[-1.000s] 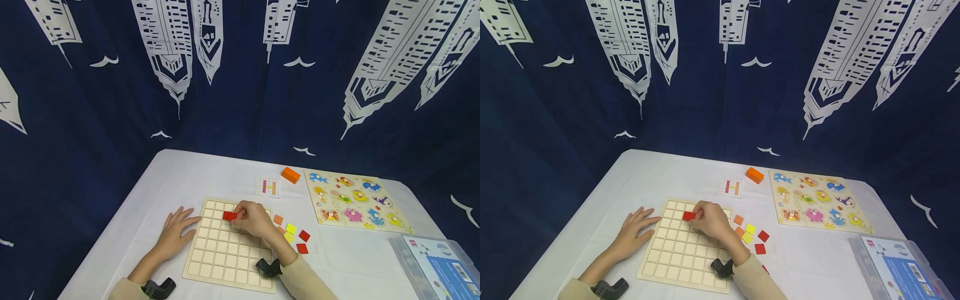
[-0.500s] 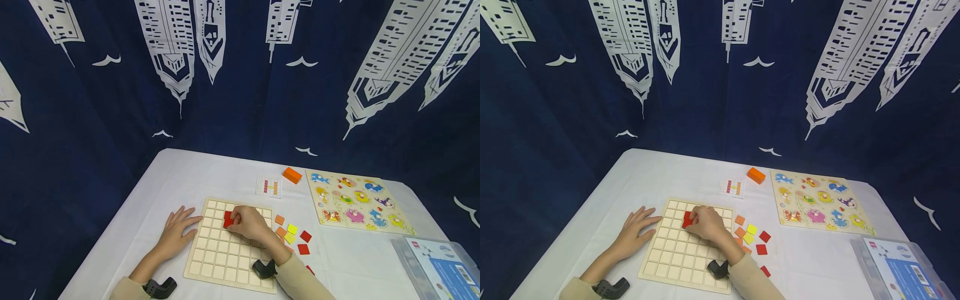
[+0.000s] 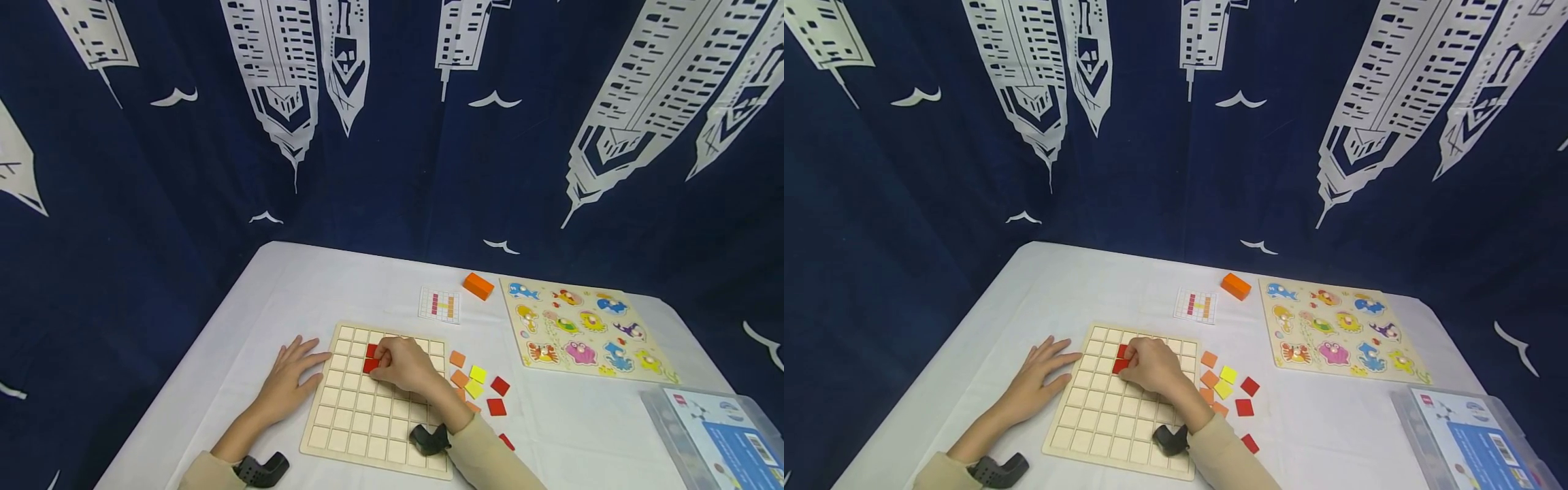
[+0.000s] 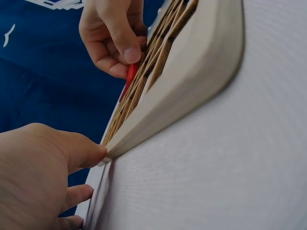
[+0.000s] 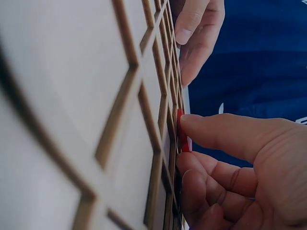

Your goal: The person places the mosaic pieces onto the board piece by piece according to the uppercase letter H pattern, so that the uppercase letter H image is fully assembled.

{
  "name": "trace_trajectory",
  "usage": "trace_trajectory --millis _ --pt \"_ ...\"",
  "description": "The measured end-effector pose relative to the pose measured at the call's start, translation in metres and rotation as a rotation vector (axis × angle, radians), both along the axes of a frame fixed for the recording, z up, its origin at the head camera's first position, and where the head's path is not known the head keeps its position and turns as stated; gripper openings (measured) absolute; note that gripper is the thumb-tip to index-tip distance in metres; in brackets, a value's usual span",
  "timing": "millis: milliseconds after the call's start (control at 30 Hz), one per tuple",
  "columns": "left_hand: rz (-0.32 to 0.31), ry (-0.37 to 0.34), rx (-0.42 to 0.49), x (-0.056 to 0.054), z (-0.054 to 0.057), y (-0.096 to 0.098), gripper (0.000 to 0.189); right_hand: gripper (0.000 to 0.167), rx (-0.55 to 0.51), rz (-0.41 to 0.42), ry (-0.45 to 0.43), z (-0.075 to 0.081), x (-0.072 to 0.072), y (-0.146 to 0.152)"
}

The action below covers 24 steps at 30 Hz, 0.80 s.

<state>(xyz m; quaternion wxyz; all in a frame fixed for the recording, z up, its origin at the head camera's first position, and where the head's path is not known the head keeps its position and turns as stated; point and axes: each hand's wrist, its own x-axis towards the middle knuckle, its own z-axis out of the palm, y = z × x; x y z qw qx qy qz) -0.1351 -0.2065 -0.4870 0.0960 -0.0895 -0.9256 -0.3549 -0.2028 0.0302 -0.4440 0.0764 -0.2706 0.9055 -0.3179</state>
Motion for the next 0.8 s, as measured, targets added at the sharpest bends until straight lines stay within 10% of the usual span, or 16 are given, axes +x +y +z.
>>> trace_trajectory --millis 800 --pt "-0.002 0.005 0.001 0.001 0.0 0.002 0.036 0.024 -0.224 -0.024 0.038 0.029 0.024 0.068"
